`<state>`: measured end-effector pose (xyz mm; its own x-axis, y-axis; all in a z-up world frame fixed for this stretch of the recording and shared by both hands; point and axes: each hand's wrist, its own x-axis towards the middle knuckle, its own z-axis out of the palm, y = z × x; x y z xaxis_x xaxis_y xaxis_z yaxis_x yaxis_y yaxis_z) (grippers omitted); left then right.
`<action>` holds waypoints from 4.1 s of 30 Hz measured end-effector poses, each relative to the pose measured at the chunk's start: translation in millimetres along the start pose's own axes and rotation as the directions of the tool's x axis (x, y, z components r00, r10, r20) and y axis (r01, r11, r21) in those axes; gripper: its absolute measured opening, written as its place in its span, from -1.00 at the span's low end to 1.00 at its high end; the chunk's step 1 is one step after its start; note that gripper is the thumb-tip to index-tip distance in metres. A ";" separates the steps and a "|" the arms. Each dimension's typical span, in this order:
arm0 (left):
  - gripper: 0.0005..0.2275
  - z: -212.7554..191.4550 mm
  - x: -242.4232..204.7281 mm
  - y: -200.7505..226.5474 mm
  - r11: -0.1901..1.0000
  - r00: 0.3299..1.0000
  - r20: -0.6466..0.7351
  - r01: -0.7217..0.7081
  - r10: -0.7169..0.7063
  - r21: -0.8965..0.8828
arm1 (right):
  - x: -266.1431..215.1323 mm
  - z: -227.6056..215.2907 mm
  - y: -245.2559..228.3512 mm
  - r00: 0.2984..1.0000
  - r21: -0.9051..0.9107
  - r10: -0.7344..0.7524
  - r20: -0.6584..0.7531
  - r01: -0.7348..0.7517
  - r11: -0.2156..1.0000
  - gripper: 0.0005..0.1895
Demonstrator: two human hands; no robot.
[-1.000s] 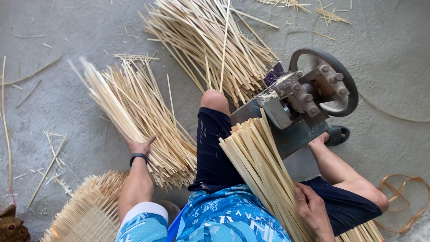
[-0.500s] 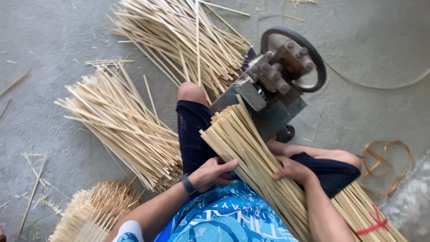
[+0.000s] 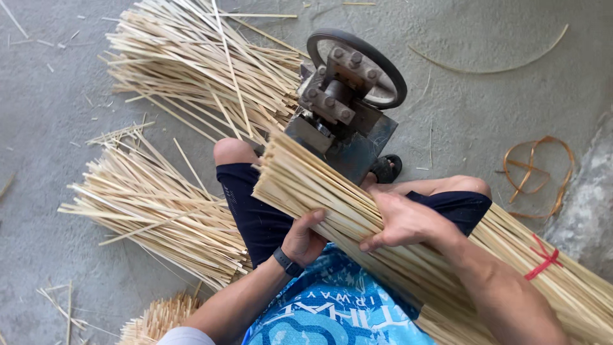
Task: The person sits on the floor and uses a manual splitting machine to split long bamboo strips into thinner strips. They feed the bamboo into the machine and collect the split pieces.
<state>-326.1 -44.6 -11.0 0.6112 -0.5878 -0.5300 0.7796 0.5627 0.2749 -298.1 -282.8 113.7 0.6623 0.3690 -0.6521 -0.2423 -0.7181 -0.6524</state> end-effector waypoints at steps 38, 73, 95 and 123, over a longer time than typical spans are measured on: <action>-0.50 -20.7 32.5 52.7 0.831 0.896 -0.366 0.393 -0.250 0.394 | -11.3 59.3 177.1 0.828 0.500 0.419 -0.372 -0.201 0.842 -0.76; -0.80 32.1 195.6 233.5 0.736 0.880 -0.008 -0.393 0.475 0.551 | -8.9 59.8 143.6 0.466 -0.163 -0.143 -0.873 -0.003 0.987 -0.91; -0.73 21.6 189.1 265.7 0.701 0.683 -0.306 -0.423 0.663 0.574 | -0.5 48.9 111.1 0.256 -0.363 -0.341 -0.905 -0.043 0.931 -0.85; -0.65 30.2 179.3 276.0 0.764 0.803 -0.052 -0.543 0.594 0.347 | -71.7 50.7 171.9 0.332 0.130 0.080 -0.940 0.131 0.983 -0.79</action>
<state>2.8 -12.2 -6.0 0.9466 -0.1078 -0.3037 0.3115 0.5477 0.7765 -423.1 -402.8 28.7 0.8668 -0.4897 0.0942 -0.2438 -0.5809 -0.7766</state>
